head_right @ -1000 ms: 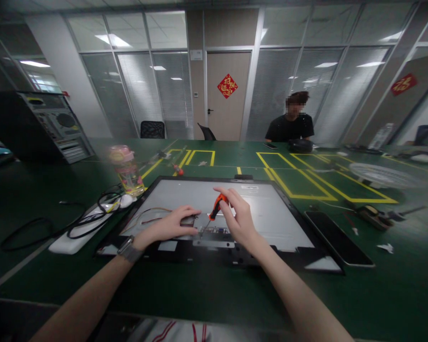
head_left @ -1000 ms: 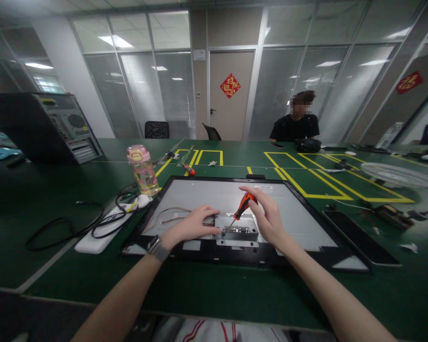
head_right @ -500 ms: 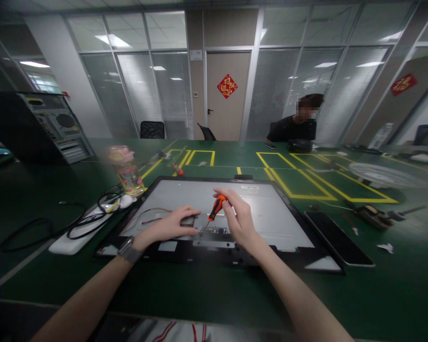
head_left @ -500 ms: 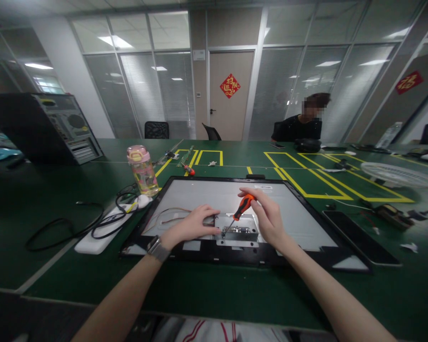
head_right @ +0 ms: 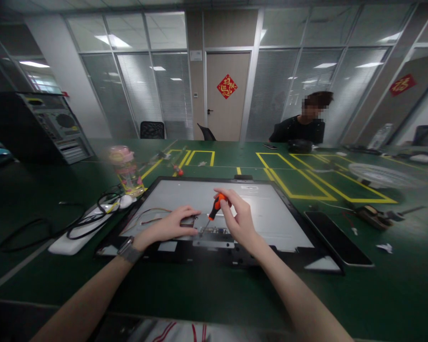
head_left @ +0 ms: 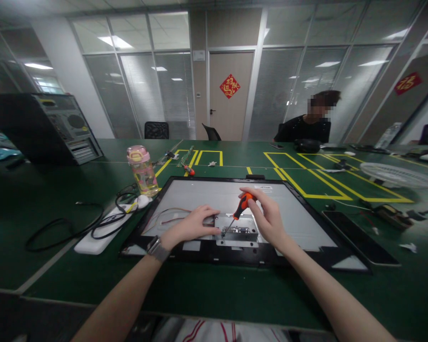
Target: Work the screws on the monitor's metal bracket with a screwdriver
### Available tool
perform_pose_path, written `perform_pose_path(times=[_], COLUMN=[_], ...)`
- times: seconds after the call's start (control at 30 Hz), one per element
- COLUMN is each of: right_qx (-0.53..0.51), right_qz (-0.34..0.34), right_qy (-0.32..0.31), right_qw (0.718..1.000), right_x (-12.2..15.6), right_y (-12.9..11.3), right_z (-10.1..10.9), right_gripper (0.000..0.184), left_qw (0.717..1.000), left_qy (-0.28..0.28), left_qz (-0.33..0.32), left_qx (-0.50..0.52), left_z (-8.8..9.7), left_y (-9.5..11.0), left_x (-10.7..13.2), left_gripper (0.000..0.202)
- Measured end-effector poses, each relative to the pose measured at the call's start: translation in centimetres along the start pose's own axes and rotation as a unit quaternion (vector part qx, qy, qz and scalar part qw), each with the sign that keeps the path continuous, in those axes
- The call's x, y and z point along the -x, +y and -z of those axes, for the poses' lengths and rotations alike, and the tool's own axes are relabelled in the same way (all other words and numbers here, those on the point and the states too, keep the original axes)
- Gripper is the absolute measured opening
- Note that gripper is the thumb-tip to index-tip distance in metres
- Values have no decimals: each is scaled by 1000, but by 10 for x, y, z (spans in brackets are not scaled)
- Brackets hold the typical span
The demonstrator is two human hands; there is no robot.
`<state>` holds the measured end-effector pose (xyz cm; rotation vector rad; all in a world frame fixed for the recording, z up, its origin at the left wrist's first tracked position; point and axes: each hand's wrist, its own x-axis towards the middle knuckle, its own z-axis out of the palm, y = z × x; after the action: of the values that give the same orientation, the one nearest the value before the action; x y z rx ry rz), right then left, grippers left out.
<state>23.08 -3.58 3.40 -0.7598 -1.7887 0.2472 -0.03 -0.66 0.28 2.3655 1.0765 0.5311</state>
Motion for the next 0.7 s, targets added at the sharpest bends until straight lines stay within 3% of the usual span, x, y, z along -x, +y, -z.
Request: perform_pose_path(times=[0.17,0.37,0.57,0.7], right_qx=[46,8,63,23], right_qz=[15,0,-28,-76], right_qy=[17,-10,40,60], right_qw=[999,1000,997,995], right_x=[1,2,0,2], right_y=[1,-2,-1,1], right_z=[-1,0,-3,-5], right_gripper=[19,27,8,24], left_qw=[1000,1000,1000,1000], left_qy=[2,1,-2,-4], left_qz=[-5,-3,5,4], left_qx=[-3,5,10,10], left_z=[-1,0,1,1], left_y=[-2,1,1,-1], left_x=[0,0,1,1], left_gripper=[58,57,57,58])
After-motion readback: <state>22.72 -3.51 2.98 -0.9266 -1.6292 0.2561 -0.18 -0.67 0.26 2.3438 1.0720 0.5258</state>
